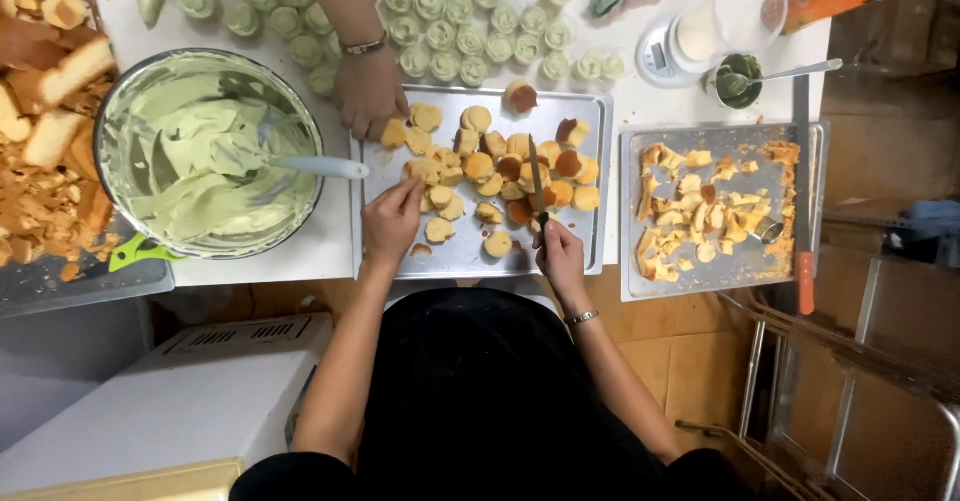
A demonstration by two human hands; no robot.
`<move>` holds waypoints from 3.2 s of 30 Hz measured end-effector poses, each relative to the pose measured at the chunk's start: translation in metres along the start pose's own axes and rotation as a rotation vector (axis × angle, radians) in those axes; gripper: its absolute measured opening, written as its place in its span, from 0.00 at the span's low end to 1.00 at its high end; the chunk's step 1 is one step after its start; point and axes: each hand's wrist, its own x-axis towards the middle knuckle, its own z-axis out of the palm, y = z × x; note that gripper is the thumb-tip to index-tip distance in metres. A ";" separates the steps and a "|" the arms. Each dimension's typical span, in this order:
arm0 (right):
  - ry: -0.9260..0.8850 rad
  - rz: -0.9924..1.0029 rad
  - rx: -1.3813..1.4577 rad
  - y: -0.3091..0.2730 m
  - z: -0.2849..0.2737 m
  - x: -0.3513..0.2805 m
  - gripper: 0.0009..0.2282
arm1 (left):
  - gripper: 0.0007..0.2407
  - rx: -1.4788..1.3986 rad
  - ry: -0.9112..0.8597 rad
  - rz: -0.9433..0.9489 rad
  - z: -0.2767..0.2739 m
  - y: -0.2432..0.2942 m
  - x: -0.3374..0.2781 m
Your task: Slicing small cake pieces on a tray using a knife.
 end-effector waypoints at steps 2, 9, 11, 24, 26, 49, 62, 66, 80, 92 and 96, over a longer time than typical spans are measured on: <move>-0.001 -0.010 0.005 -0.002 -0.003 -0.003 0.15 | 0.05 0.144 0.145 0.318 -0.013 0.028 -0.001; 0.038 -0.010 0.032 -0.001 -0.017 -0.005 0.17 | 0.09 0.143 0.015 0.232 0.036 -0.031 -0.014; 0.043 -0.013 0.028 -0.005 -0.021 -0.007 0.18 | 0.11 0.092 -0.008 0.286 0.033 -0.003 -0.008; 0.065 -0.039 0.053 0.003 -0.051 -0.009 0.18 | 0.16 0.122 -0.124 0.385 0.125 0.059 0.096; 0.065 -0.041 0.065 0.003 -0.054 -0.011 0.18 | 0.19 0.191 -0.137 0.425 0.140 0.068 0.111; 0.037 -0.241 -0.269 -0.037 -0.092 -0.031 0.16 | 0.21 -1.267 -0.637 -0.475 0.184 0.089 0.000; 0.123 -0.240 -0.002 -0.032 -0.160 -0.049 0.16 | 0.19 -1.283 -0.605 -0.462 0.227 0.137 -0.029; 0.156 -0.260 0.055 -0.043 -0.187 -0.062 0.16 | 0.20 -1.181 -0.645 -0.482 0.247 0.162 -0.042; 0.288 -0.407 -0.213 -0.054 -0.244 -0.099 0.13 | 0.27 -1.057 -0.727 -0.302 0.307 0.209 -0.077; 0.352 -0.389 -0.410 -0.078 -0.253 -0.117 0.13 | 0.21 -1.076 -0.803 -0.243 0.323 0.223 -0.094; 0.359 -0.404 -0.424 -0.077 -0.257 -0.119 0.13 | 0.20 -1.043 -0.826 -0.238 0.317 0.236 -0.093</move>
